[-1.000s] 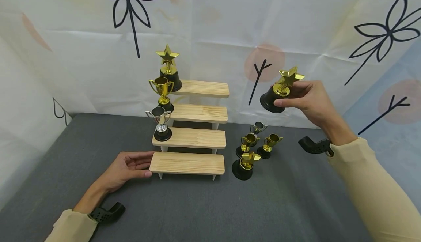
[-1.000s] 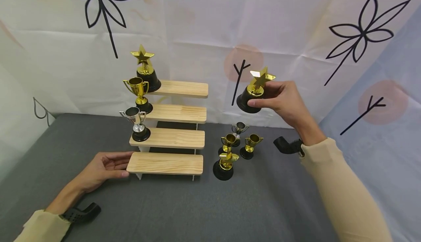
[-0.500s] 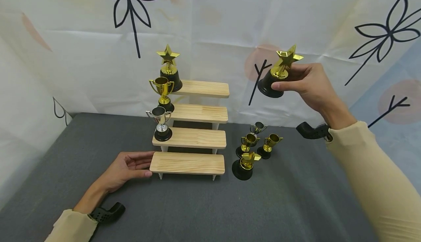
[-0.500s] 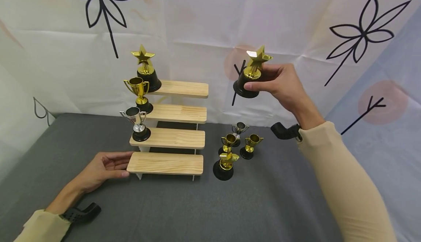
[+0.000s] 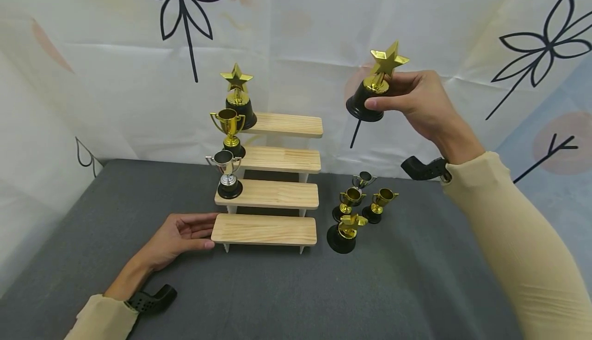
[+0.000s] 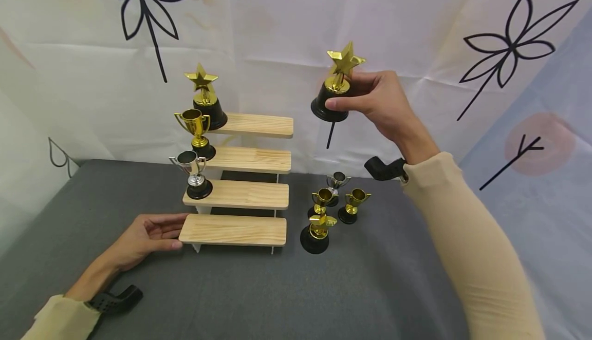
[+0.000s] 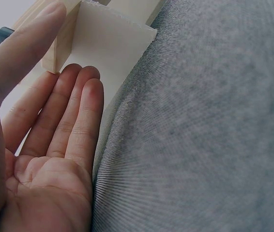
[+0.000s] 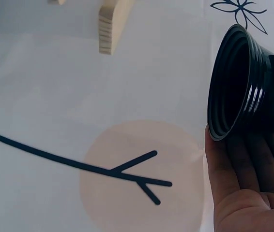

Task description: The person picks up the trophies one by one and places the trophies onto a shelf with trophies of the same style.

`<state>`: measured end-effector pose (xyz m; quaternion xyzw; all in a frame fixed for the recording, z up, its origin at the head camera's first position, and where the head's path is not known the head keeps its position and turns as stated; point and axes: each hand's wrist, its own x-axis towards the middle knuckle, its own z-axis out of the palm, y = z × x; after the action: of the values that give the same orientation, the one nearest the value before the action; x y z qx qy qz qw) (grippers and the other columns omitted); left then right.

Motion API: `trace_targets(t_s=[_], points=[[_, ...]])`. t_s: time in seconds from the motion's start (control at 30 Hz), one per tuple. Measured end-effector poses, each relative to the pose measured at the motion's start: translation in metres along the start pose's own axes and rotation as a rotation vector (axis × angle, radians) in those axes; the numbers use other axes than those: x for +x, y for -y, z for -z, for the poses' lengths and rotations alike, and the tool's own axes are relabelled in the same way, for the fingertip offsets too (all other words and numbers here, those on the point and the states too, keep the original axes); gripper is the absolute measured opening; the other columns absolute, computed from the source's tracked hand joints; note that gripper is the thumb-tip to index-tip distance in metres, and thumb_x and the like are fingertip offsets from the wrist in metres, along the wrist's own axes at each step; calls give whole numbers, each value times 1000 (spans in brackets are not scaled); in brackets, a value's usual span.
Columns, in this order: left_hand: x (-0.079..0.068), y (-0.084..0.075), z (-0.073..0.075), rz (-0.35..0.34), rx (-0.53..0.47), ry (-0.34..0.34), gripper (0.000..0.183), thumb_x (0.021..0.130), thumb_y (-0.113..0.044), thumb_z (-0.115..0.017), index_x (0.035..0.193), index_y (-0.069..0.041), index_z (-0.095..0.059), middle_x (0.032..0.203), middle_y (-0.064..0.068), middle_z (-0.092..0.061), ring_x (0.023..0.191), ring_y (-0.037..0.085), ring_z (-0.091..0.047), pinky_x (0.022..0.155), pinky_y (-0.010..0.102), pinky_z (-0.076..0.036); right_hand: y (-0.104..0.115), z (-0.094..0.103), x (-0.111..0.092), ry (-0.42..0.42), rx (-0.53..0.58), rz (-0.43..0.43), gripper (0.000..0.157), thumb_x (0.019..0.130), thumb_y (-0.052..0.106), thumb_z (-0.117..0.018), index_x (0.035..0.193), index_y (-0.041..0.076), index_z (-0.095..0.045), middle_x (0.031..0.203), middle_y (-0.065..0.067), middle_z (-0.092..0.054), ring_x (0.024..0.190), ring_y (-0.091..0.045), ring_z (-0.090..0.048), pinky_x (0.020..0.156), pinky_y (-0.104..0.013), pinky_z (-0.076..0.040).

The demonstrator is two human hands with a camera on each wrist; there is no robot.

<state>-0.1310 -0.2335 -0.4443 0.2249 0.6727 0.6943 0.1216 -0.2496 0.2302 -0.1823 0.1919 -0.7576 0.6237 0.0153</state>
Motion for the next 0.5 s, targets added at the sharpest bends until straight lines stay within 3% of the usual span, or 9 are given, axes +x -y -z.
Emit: trace_targets(t_s=[0.17, 0.33, 0.5], points=[[0, 0, 0, 8, 8, -4, 64, 85, 14, -73, 139, 25, -40, 137, 10, -61, 120, 15, -64, 99, 33, -55, 2, -10, 9, 10, 29, 12, 46, 78, -9, -84, 122, -2, -73, 110, -9, -75, 108, -25, -66, 100, -26, -51], [0, 2, 1, -1, -5, 5, 64, 85, 15, -72, 140, 25, -40, 136, 3, -62, 121, 15, -63, 99, 33, -55, 0, -20, 17, 21, 46, 30, 42, 77, -10, -84, 117, -2, -75, 108, -10, -75, 106, -26, -67, 103, -28, -50], [0, 2, 1, -4, -18, 11, 64, 85, 15, -72, 140, 25, -40, 136, 0, -63, 121, 16, -63, 99, 33, -55, -8, -32, 22, 45, 65, 83, 38, 76, -13, -82, 112, -2, -77, 112, -12, -68, 99, -26, -66, 88, -27, -57]])
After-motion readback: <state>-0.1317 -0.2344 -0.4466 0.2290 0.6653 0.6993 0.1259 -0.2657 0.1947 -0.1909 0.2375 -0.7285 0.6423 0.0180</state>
